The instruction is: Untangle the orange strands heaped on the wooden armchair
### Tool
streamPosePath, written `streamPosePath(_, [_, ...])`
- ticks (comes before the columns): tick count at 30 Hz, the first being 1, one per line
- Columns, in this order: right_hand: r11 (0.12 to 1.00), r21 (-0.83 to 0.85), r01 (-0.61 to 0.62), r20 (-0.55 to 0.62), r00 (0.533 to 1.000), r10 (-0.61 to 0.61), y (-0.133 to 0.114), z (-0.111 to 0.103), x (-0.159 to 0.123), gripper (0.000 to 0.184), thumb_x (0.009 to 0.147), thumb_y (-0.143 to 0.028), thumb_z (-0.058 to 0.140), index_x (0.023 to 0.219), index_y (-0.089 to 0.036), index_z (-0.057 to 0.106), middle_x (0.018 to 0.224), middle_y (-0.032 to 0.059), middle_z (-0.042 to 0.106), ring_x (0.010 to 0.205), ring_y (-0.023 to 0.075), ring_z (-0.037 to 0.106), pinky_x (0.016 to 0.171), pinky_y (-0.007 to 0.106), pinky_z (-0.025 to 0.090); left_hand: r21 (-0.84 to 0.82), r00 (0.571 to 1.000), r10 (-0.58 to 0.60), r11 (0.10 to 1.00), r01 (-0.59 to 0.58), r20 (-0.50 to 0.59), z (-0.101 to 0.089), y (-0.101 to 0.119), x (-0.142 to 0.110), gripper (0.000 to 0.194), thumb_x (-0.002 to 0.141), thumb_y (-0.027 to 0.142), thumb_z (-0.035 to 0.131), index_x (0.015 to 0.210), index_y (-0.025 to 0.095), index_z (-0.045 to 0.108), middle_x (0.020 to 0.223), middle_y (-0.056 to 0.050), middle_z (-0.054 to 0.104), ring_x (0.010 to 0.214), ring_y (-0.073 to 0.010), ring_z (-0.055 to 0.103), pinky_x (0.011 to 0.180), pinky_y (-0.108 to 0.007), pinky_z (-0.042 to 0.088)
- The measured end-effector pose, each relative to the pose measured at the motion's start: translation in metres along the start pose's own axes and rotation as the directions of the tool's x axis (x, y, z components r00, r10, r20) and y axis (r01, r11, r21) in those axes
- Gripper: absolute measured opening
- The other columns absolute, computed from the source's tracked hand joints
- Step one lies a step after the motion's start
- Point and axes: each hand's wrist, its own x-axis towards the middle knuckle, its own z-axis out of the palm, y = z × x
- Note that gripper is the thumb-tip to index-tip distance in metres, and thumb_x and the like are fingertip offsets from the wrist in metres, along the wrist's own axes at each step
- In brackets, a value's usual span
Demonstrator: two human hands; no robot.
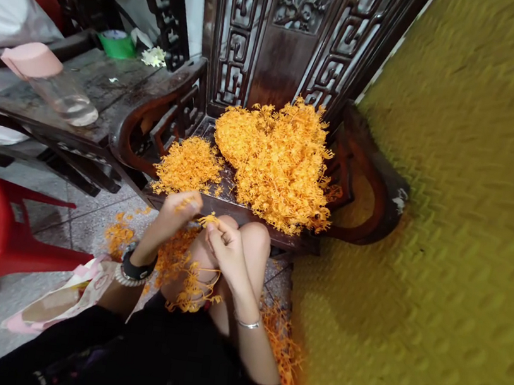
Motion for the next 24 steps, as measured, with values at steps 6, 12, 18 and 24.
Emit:
streamPosePath(6, [0.996, 0.056, -0.062, 0.162, 0.985, 0.052, -0.003, 0.006, -0.004, 0.045, 0.081, -0.047, 0.059, 0.053, -0.018, 0.038, 0.044, -0.0080, 0.031, 0.040, 0.0039, 0.022, 0.040, 0.021, 0.014, 0.074, 0.982, -0.028, 0.997, 0.014, 0.187, 0.015, -0.010, -0.014, 0.046, 0.084, 0.046, 0.055, 0.051, 0.016, 0.044, 0.053, 0.003, 0.037, 0.051, -0.0090, 0.032, 0.051, -0.026, 0.025])
streamPosePath(12, [0.898, 0.421, -0.125, 0.211, 0.977, 0.037, 0.003, 0.021, -0.013, 0.052, 0.074, -0.052, 0.062, 0.047, -0.021, 0.030, 0.036, -0.0108, 0.020, 0.031, 0.0028, 0.015, 0.033, 0.019, 0.014, -0.464, 0.965, -0.245, 0.846, 0.262, 0.098, 0.030, -0.015, -0.020, 0.053, 0.077, 0.045, 0.067, 0.050, 0.017, 0.032, 0.048, 0.005, 0.029, 0.043, -0.0057, 0.024, 0.042, -0.024, 0.019])
streamPosePath(18, [0.913, 0.403, 0.071, 0.022, 0.996, -0.088, -0.010, -0.006, -0.029, 0.054, 0.078, -0.048, 0.054, 0.044, -0.021, 0.022, 0.033, -0.0106, 0.014, 0.029, 0.0036, 0.011, 0.032, 0.019, 0.018, -0.794, 0.966, -0.259, 0.587, 0.158, 0.000, 0.001, -0.001, 0.004, 0.051, 0.097, 0.036, 0.038, 0.054, 0.017, 0.019, 0.046, 0.006, 0.015, 0.038, -0.0052, 0.015, 0.035, -0.016, 0.016])
streamPosePath(24, [0.808, -0.579, -0.112, -0.253, 0.966, -0.048, 0.019, -0.100, -0.073, 0.051, 0.082, -0.048, 0.052, 0.043, -0.018, 0.040, 0.039, -0.0012, 0.037, 0.039, 0.0100, 0.037, 0.041, 0.023, 0.029, -0.783, 0.969, -0.246, 0.607, 0.139, -0.019, -0.020, 0.006, 0.018, 0.053, 0.099, 0.040, 0.025, 0.053, 0.015, 0.038, 0.048, 0.003, 0.028, 0.040, -0.0060, 0.029, 0.036, -0.016, 0.023])
